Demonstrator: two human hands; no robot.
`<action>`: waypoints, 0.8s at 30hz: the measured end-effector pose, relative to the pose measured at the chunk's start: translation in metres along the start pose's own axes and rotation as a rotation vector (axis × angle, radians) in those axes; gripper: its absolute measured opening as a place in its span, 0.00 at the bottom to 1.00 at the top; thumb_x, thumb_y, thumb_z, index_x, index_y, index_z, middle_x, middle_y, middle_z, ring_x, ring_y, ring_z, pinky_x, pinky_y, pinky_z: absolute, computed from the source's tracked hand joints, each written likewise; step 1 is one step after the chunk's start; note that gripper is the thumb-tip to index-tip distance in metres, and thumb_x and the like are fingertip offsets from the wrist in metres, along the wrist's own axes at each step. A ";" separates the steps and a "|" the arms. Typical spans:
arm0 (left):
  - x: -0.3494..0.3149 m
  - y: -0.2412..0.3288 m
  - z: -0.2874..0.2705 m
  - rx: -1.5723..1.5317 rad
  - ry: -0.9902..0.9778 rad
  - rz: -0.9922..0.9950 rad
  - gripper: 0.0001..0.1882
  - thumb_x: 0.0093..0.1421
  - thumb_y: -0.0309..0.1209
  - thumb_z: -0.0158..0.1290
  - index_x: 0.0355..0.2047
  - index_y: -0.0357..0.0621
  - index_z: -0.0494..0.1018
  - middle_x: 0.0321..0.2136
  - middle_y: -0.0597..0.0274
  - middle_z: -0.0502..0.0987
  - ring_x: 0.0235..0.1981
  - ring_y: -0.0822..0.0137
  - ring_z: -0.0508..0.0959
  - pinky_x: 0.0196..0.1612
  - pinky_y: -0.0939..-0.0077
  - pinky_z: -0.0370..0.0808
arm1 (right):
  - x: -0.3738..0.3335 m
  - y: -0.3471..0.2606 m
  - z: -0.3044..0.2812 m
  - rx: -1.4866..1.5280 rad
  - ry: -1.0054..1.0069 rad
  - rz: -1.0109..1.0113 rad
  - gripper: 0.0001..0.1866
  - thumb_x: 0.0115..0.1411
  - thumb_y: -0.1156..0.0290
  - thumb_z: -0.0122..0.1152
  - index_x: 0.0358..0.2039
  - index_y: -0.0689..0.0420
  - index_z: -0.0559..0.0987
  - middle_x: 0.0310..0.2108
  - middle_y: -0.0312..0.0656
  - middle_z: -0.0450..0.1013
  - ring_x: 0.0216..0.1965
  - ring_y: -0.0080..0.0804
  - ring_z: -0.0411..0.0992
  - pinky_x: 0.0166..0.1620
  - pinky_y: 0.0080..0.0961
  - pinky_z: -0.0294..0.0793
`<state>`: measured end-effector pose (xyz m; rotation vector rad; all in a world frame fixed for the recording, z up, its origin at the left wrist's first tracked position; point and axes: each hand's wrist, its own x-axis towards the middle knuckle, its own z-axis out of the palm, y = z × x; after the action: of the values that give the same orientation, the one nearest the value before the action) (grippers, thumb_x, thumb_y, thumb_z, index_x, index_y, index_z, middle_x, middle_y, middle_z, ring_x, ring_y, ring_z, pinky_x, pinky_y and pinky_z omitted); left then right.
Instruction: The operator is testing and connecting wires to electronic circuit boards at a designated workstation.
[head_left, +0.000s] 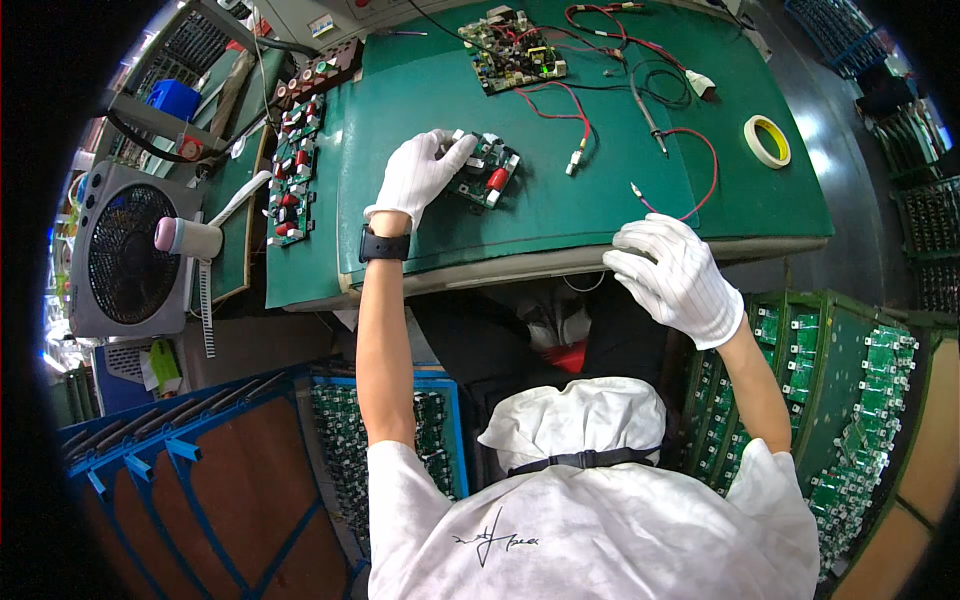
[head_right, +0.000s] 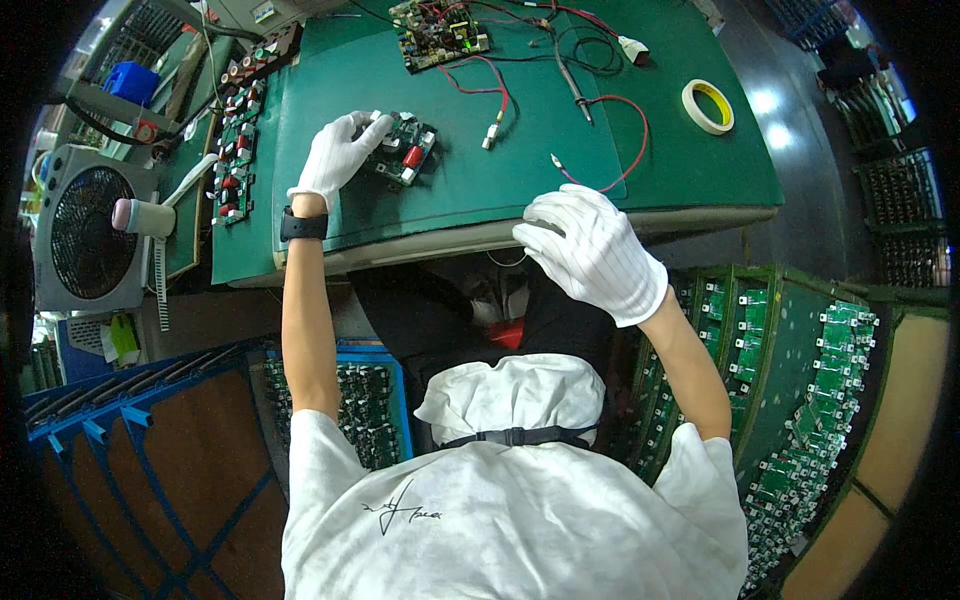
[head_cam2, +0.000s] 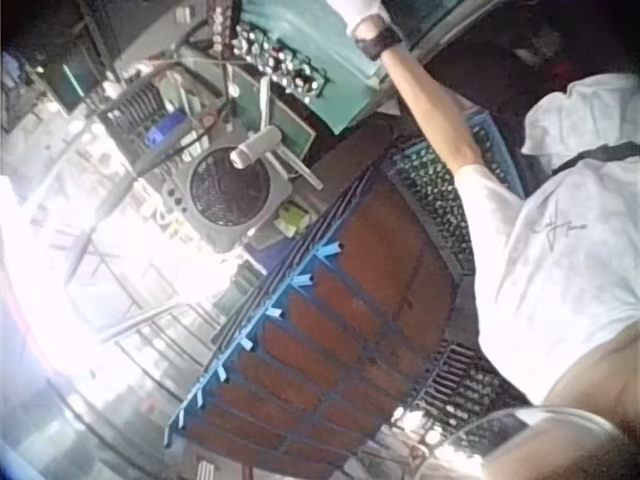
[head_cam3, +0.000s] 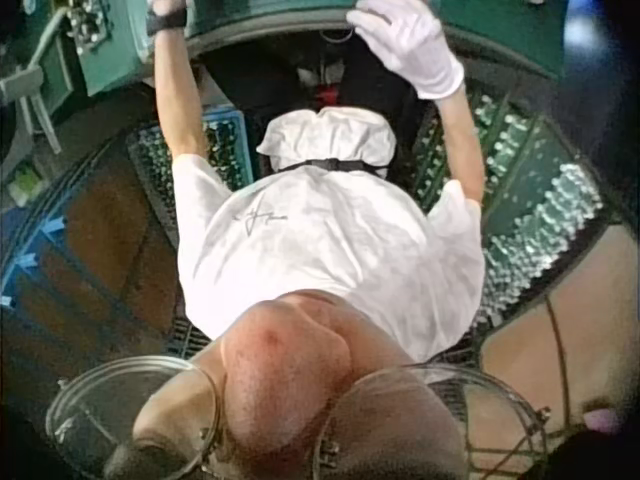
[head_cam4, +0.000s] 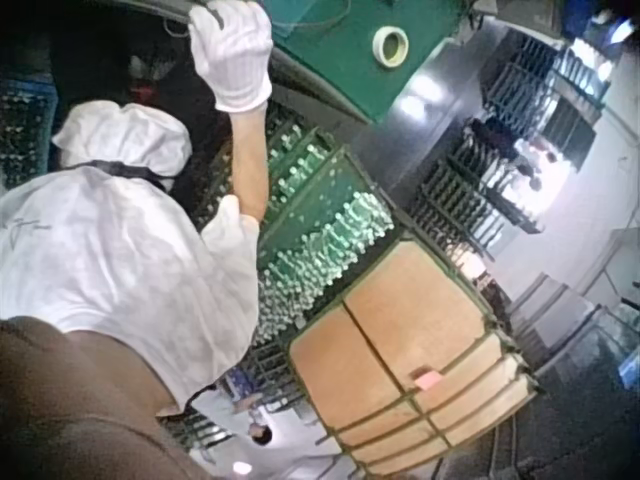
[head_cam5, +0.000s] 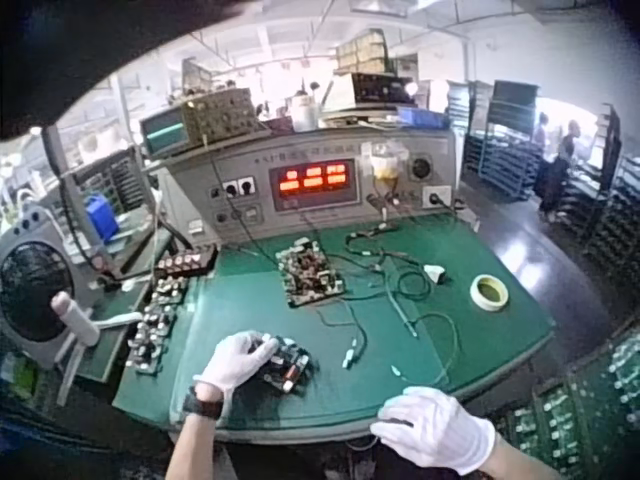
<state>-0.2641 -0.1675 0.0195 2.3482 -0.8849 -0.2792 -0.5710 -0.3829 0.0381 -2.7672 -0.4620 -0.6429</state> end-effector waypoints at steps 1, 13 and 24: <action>-0.002 0.001 -0.001 0.111 -0.004 0.013 0.32 0.67 0.57 0.55 0.45 0.35 0.82 0.41 0.43 0.84 0.42 0.48 0.84 0.48 0.62 0.78 | 0.002 0.002 -0.001 0.032 -0.020 0.002 0.15 0.55 0.72 0.71 0.44 0.55 0.82 0.43 0.42 0.79 0.48 0.43 0.78 0.58 0.44 0.76; -0.031 0.057 0.061 0.472 0.754 0.070 0.33 0.50 0.65 0.65 0.30 0.43 0.83 0.39 0.55 0.82 0.41 0.51 0.80 0.44 0.58 0.77 | 0.088 0.092 0.036 -0.243 0.002 -0.082 0.12 0.60 0.68 0.67 0.45 0.50 0.84 0.51 0.44 0.77 0.51 0.43 0.77 0.54 0.39 0.77; -0.009 0.026 0.068 0.219 0.617 0.074 0.21 0.57 0.51 0.64 0.32 0.44 0.86 0.48 0.57 0.84 0.52 0.52 0.79 0.55 0.60 0.75 | 0.110 0.134 0.057 0.164 -0.119 -0.087 0.09 0.63 0.68 0.66 0.42 0.57 0.83 0.44 0.43 0.81 0.50 0.44 0.78 0.54 0.37 0.77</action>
<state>-0.3108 -0.2083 -0.0186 2.3685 -0.7108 0.5739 -0.4072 -0.4599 0.0156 -2.6506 -0.6333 -0.4398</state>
